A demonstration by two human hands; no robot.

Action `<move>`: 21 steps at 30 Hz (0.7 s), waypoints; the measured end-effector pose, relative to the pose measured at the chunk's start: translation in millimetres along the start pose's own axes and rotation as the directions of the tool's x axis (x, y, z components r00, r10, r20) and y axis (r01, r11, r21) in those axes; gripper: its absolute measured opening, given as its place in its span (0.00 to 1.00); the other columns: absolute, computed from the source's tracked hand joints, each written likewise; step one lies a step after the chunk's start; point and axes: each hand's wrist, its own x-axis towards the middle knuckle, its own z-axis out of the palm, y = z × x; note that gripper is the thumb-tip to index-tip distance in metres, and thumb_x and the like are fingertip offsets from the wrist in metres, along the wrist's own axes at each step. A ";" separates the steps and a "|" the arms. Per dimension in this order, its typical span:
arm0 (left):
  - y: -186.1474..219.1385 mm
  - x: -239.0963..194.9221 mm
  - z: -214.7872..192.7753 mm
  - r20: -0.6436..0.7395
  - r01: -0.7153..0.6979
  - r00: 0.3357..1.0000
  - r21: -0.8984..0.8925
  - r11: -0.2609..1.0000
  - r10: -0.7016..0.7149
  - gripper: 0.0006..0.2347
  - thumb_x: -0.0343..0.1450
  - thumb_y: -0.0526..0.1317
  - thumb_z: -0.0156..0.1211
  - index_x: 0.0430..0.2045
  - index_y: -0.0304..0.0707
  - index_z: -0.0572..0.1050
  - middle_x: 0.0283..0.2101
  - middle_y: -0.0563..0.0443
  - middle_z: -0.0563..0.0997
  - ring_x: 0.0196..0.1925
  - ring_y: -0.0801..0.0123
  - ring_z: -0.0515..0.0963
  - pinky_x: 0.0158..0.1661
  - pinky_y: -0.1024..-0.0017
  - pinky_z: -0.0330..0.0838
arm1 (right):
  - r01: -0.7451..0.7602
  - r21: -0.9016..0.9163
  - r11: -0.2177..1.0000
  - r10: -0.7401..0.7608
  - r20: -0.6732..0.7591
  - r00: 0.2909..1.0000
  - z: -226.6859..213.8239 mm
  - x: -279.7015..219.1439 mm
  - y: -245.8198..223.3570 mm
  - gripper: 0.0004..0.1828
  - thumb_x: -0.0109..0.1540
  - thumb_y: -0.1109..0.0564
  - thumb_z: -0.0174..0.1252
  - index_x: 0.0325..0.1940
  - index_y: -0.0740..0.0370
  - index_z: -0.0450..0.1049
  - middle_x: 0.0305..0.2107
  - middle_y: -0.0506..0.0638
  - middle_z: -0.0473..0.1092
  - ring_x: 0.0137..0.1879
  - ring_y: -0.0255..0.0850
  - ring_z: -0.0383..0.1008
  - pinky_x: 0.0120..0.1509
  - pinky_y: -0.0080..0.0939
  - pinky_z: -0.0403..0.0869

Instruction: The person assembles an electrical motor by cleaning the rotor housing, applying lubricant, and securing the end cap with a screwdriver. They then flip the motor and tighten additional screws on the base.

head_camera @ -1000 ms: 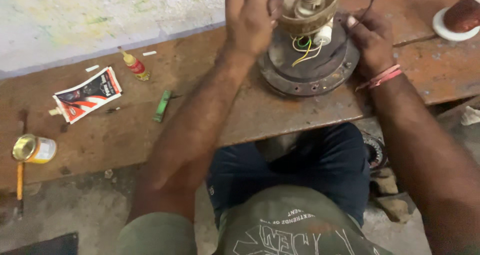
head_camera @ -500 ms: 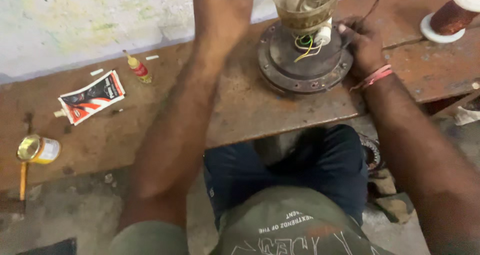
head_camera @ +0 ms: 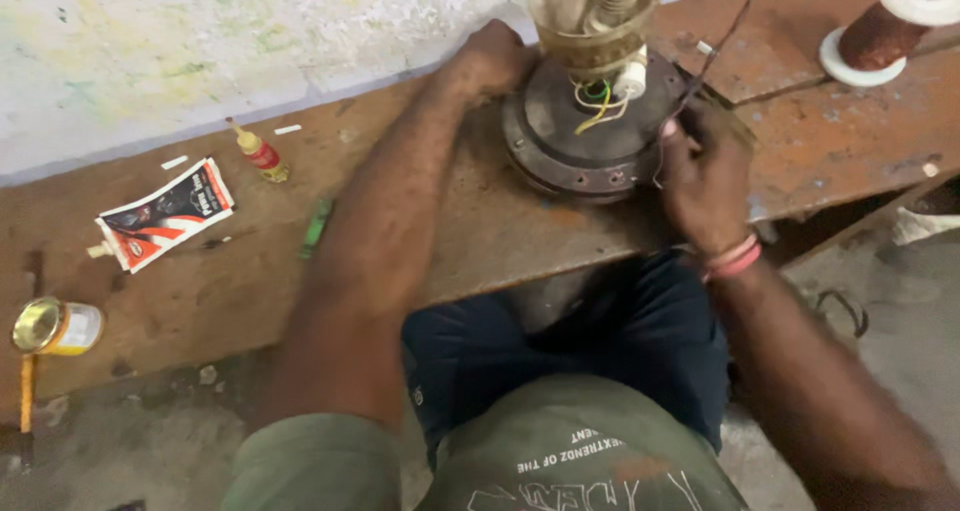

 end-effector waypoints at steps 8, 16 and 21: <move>10.2 -86.0 -8.1 0.075 0.163 0.986 -0.181 0.970 -0.151 0.19 0.74 0.53 0.54 0.35 0.35 0.84 0.22 0.42 0.83 0.14 0.68 0.72 0.17 0.65 0.65 | -0.177 0.103 0.979 0.143 0.276 0.950 -0.3 38.0 22.1 0.25 0.71 0.52 0.51 0.67 0.72 0.68 0.59 0.68 0.70 0.67 0.56 0.72 0.72 0.49 0.68; 13.8 -172.6 29.7 0.165 0.182 0.978 -0.369 0.912 -0.128 0.22 0.73 0.54 0.56 0.21 0.29 0.78 0.17 0.45 0.80 0.13 0.68 0.76 0.15 0.66 0.69 | -0.271 0.512 0.815 -0.023 0.497 0.868 55.6 136.8 96.5 0.19 0.71 0.58 0.56 0.64 0.69 0.72 0.55 0.53 0.74 0.58 0.39 0.74 0.62 0.39 0.73; 7.1 -187.7 16.8 -0.064 -0.105 0.994 -0.277 0.955 0.091 0.20 0.72 0.54 0.60 0.23 0.32 0.80 0.18 0.46 0.81 0.16 0.70 0.77 0.18 0.67 0.68 | -0.376 0.465 0.802 0.190 0.398 0.897 61.0 129.2 99.7 0.15 0.70 0.60 0.59 0.58 0.72 0.76 0.48 0.54 0.77 0.49 0.37 0.75 0.53 0.38 0.74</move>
